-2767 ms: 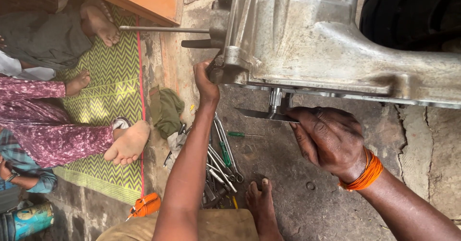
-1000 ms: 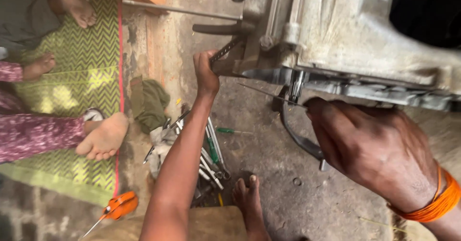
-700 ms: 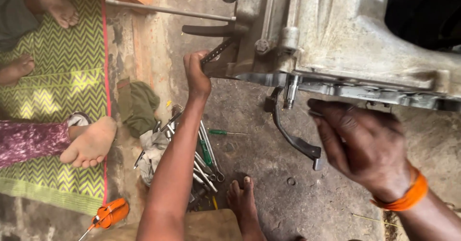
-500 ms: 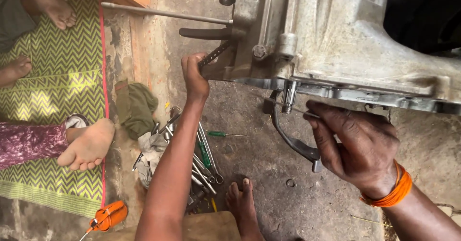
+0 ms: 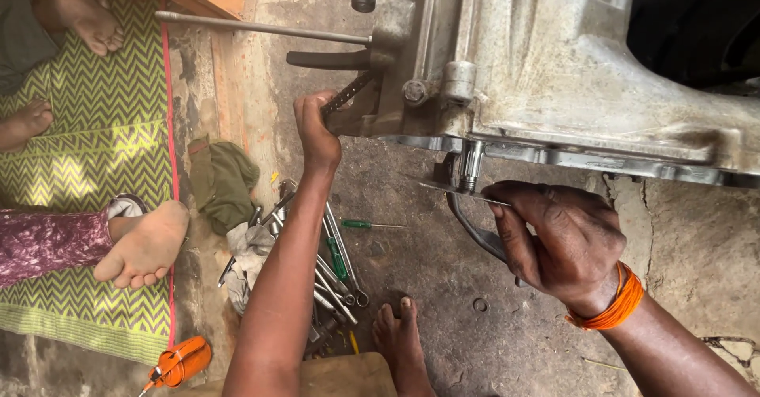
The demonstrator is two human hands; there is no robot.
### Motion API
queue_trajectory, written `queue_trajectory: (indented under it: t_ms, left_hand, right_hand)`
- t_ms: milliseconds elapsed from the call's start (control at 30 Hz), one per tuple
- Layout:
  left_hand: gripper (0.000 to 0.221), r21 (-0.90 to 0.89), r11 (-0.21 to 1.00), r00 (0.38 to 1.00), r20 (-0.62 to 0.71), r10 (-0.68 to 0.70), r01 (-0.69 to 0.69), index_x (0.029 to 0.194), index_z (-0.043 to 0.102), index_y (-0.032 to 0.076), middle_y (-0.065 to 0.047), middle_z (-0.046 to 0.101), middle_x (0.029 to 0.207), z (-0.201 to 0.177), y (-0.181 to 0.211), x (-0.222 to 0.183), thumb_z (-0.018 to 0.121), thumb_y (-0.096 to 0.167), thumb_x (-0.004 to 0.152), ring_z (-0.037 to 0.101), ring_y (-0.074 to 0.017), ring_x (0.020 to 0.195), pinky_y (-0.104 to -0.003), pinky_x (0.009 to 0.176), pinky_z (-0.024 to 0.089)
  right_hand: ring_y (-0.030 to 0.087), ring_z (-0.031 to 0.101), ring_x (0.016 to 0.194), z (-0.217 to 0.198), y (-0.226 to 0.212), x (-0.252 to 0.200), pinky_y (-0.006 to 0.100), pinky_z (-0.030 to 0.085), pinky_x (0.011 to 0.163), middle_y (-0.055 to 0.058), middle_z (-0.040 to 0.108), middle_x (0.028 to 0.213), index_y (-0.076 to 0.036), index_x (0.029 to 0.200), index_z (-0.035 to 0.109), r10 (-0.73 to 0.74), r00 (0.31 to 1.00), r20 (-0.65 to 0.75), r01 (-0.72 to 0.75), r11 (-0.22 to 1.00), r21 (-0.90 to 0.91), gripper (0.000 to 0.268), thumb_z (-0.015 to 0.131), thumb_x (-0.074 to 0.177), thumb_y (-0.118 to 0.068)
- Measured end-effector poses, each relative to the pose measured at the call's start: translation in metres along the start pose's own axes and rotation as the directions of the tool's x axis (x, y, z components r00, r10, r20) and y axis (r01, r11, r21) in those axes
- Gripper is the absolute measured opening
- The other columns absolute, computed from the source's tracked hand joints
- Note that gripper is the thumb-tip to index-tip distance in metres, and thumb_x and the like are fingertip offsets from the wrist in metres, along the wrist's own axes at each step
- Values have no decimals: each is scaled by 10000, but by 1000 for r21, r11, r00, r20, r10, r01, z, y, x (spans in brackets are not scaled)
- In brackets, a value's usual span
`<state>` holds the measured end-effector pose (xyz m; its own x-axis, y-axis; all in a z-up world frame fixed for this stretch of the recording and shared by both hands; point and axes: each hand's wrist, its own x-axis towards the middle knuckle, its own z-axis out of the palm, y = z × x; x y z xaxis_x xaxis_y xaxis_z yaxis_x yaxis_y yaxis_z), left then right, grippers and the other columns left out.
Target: The recorder is working on a motorcycle engine casing, cleaning and inspecting parts.
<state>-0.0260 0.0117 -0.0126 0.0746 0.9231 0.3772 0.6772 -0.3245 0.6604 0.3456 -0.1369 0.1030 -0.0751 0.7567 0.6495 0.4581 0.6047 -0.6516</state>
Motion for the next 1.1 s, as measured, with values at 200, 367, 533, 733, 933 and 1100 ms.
queue_trajectory:
  t_ms: [200, 367, 533, 733, 933, 1100]
  left_hand:
    - [299, 16, 1000, 1000, -4, -1, 1, 1069, 603, -18, -118, 545, 1141, 3, 1, -1, 364, 151, 1126, 527, -226, 1076, -372, 963, 513]
    - [313, -394, 898, 978, 6, -209, 195, 1072, 592, -1, -109, 482, 1149, 3, -3, 0, 329, 165, 1106, 566, -200, 1028, -355, 943, 530]
    - [251, -157, 984, 997, -10, -81, 78, 1120, 578, -16, -121, 478, 1182, 2, 8, -1, 388, 147, 1100, 567, -219, 1069, -367, 966, 539]
    - [264, -252, 960, 991, -17, -130, 122, 1127, 580, -30, -132, 472, 1200, 6, -6, -7, 383, 146, 1128, 574, -232, 1087, -367, 989, 541]
    - [272, -205, 970, 990, -5, -139, 135, 1121, 576, 13, -109, 484, 1192, 9, -6, -7, 369, 189, 1108, 590, -223, 1086, -367, 966, 572]
    - [254, 129, 987, 994, -52, 99, -92, 1205, 548, -45, -143, 476, 1178, 16, -10, 0, 507, 162, 1064, 549, -252, 1096, -366, 959, 535]
  right_hand:
    - [82, 602, 528, 17, 22, -25, 262, 521, 484, 115, 799, 884, 32, 1069, 721, -101, 993, -61, 96, 992, -88, 173, 743, 909, -31]
    - [133, 672, 659, 4, 8, -9, 290, 540, 578, 83, 745, 907, 3, 1150, 713, -84, 996, -42, 79, 992, -93, 126, 723, 1029, -32]
    - [145, 688, 641, 14, 15, -21, 295, 549, 556, 120, 772, 910, 5, 1085, 721, -49, 997, -53, 43, 994, -99, 144, 721, 941, 15]
    - [216, 743, 795, 16, 9, -16, 343, 604, 673, 149, 756, 1007, 32, 1106, 677, -81, 993, -81, 76, 995, -63, 113, 702, 998, 7]
    - [160, 722, 701, 22, 23, -33, 300, 575, 576, 132, 775, 958, -4, 1081, 697, -130, 977, -169, 105, 983, -151, 108, 715, 975, -20]
    - [136, 647, 536, 14, 26, -34, 304, 499, 453, 87, 750, 767, -33, 1042, 774, 1, 992, -129, -13, 995, -95, 200, 716, 854, -1]
